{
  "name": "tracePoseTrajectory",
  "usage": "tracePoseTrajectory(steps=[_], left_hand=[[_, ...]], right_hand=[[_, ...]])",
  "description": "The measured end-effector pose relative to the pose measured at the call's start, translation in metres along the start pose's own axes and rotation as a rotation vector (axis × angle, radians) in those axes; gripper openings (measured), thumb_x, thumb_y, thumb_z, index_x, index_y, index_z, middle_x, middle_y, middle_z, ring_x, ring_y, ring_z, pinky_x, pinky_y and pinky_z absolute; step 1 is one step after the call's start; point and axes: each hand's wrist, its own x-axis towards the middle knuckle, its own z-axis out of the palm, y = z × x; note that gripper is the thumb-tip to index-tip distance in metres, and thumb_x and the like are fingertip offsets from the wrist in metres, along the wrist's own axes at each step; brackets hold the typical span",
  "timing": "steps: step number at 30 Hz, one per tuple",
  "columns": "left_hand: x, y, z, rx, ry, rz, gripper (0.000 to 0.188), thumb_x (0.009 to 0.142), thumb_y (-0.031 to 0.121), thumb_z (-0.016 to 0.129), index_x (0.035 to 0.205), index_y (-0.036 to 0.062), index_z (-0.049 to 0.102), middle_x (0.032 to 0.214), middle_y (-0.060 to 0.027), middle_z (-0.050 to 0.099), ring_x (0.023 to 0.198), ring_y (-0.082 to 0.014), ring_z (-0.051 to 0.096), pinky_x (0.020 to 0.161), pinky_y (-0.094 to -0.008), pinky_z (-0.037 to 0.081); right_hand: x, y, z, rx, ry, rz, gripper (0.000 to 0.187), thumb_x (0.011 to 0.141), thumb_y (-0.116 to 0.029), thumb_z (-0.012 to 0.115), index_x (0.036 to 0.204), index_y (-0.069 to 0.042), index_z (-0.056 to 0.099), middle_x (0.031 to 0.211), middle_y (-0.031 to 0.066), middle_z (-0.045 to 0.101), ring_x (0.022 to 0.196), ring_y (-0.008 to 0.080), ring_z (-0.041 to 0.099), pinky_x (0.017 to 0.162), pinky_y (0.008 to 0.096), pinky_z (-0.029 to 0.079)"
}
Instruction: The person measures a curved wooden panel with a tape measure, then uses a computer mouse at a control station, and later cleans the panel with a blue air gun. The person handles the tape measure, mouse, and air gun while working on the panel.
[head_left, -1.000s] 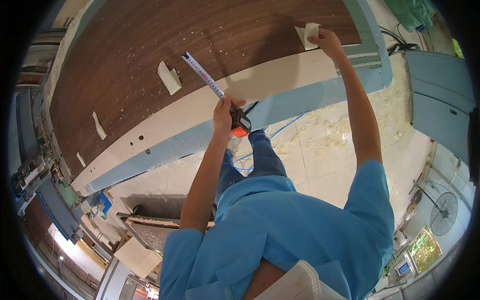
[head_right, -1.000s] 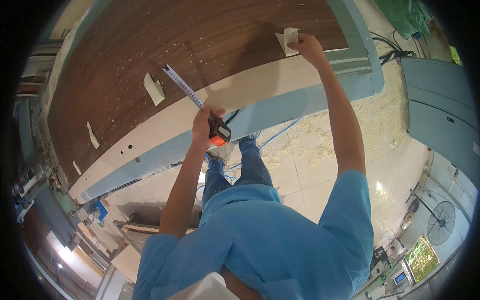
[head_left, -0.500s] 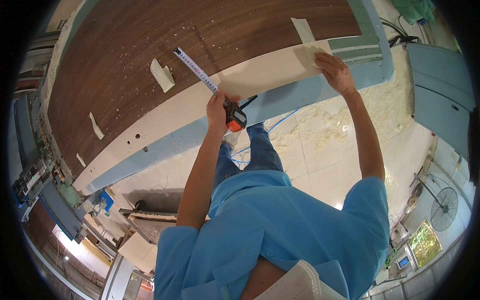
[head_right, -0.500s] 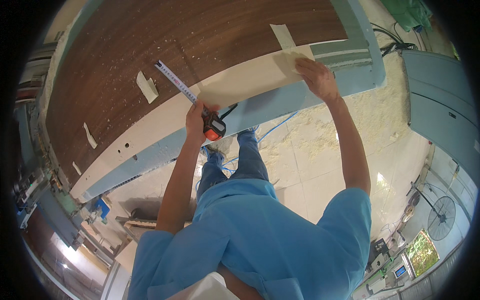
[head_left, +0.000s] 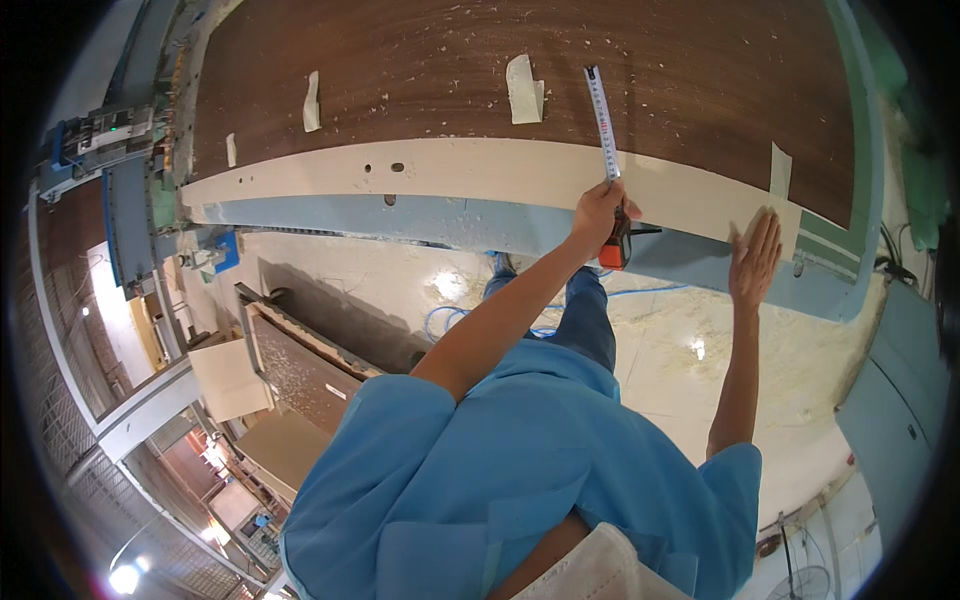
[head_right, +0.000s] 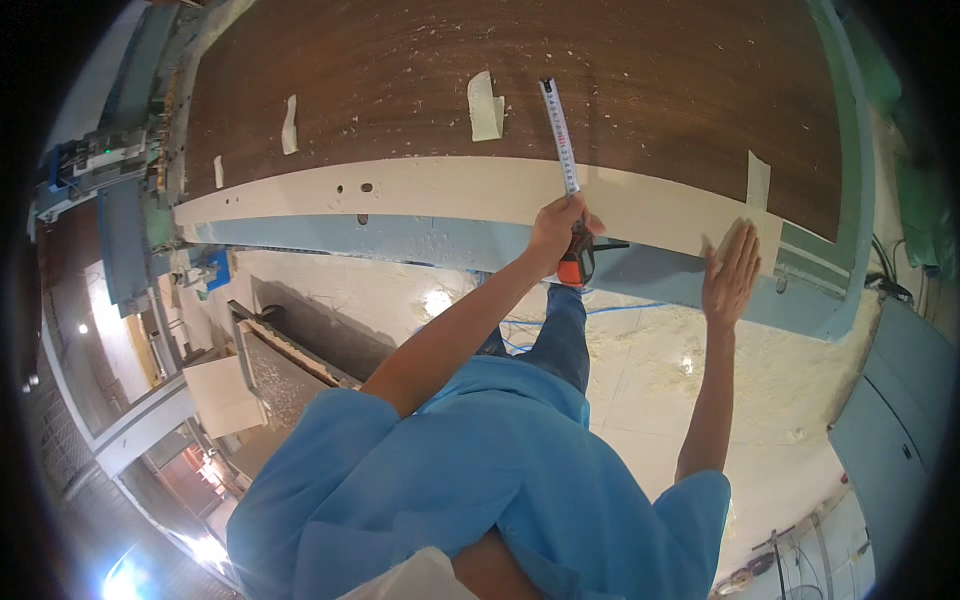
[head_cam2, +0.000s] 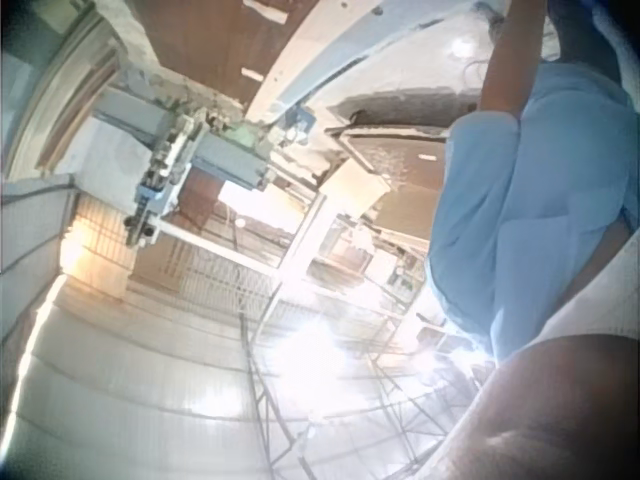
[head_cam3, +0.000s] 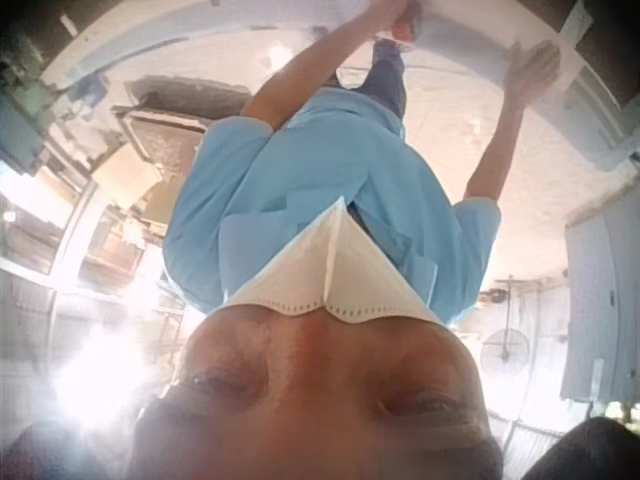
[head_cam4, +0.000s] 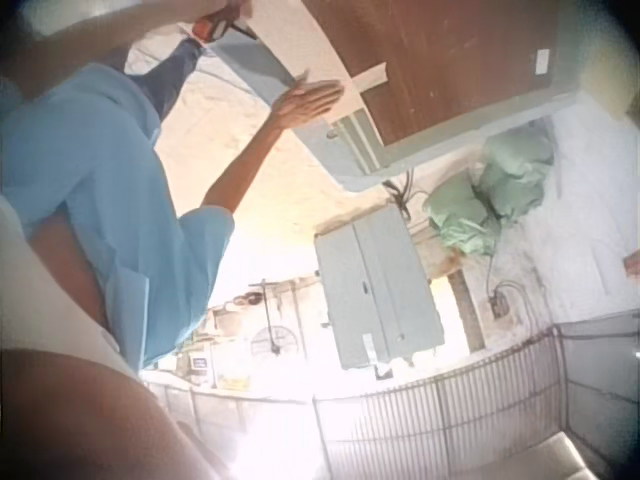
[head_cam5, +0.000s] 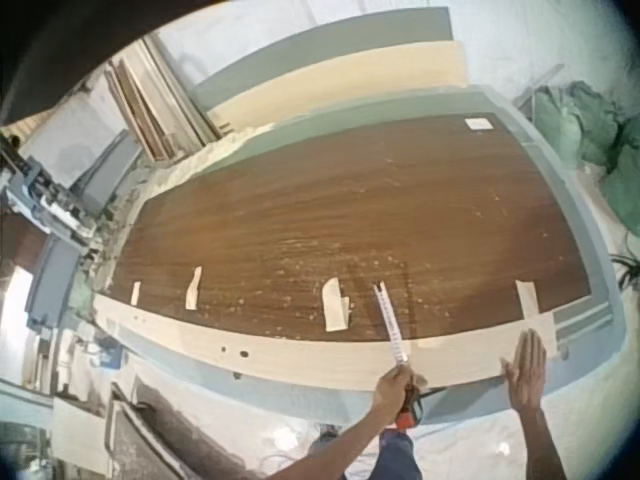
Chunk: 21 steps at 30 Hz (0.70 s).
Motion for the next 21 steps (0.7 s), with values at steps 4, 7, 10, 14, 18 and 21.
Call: tracePoseTrajectory(steps=[4, 7, 10, 14, 18, 21], left_hand=[[-0.004, 0.003, -0.005, -0.007, -0.056, 0.077, 0.034, 0.105, 0.034, 0.046, 0.084, 0.0096, 0.057, 0.080, -0.0080, 0.070, 0.063, -0.0085, 0.060, 0.057, -0.0257, 0.049], [-0.021, 0.004, -0.031, 0.021, -0.079, 0.187, 0.034, 0.105, 0.036, 0.048, 0.085, 0.0093, 0.057, 0.085, -0.0081, 0.071, 0.066, -0.0085, 0.062, 0.058, -0.0261, 0.050], [-0.048, 0.007, -0.098, -0.108, -0.011, 0.095, 0.031, 0.105, 0.034, 0.050, 0.087, 0.0089, 0.058, 0.090, -0.0087, 0.072, 0.068, -0.0100, 0.064, 0.060, -0.0270, 0.053], [-0.085, 0.009, -0.209, -0.091, 0.136, 0.103, 0.031, 0.106, 0.035, 0.049, 0.092, 0.0087, 0.059, 0.096, -0.0111, 0.073, 0.071, -0.0121, 0.067, 0.065, -0.0276, 0.057], [-0.095, 0.008, -0.270, -0.151, 0.169, 0.105, 0.032, 0.106, 0.036, 0.050, 0.092, 0.0095, 0.059, 0.098, -0.0127, 0.073, 0.069, -0.0114, 0.067, 0.064, -0.0260, 0.056], [-0.083, 0.013, -0.283, -0.102, 0.091, 0.127, 0.033, 0.107, 0.037, 0.048, 0.092, 0.0096, 0.058, 0.105, -0.0151, 0.072, 0.071, -0.0125, 0.068, 0.066, -0.0259, 0.057]], right_hand=[[-0.014, -0.029, -0.032, -0.061, -0.272, 0.097, 0.050, 0.101, -0.034, 0.055, 0.140, -0.003, 0.053, 0.144, 0.0190, 0.053, 0.134, 0.0357, 0.049, 0.113, 0.0480, 0.037], [0.019, -0.095, -0.035, 0.289, -0.246, 0.168, 0.037, 0.097, -0.026, 0.064, 0.127, -0.005, 0.064, 0.132, 0.0157, 0.063, 0.125, 0.0328, 0.058, 0.106, 0.0440, 0.044], [0.077, -0.193, 0.001, 0.847, -0.208, 0.128, 0.035, 0.094, -0.022, 0.068, 0.123, -0.003, 0.066, 0.121, 0.0179, 0.068, 0.114, 0.0317, 0.065, 0.098, 0.0384, 0.050], [0.146, -0.289, 0.061, 0.737, -0.416, 0.082, 0.043, 0.084, -0.030, 0.076, 0.115, -0.001, 0.068, 0.115, 0.0183, 0.068, 0.103, 0.0337, 0.067, 0.089, 0.0406, 0.053], [0.164, -0.312, 0.077, 0.672, -0.568, 0.059, 0.036, 0.081, -0.028, 0.076, 0.106, -0.002, 0.068, 0.103, 0.0146, 0.068, 0.093, 0.0284, 0.066, 0.082, 0.0393, 0.051], [0.141, -0.308, 0.065, 0.753, -0.460, -0.076, 0.027, 0.080, -0.021, 0.074, 0.099, -0.004, 0.067, 0.098, 0.0128, 0.066, 0.098, 0.0321, 0.059, 0.087, 0.0446, 0.047]])
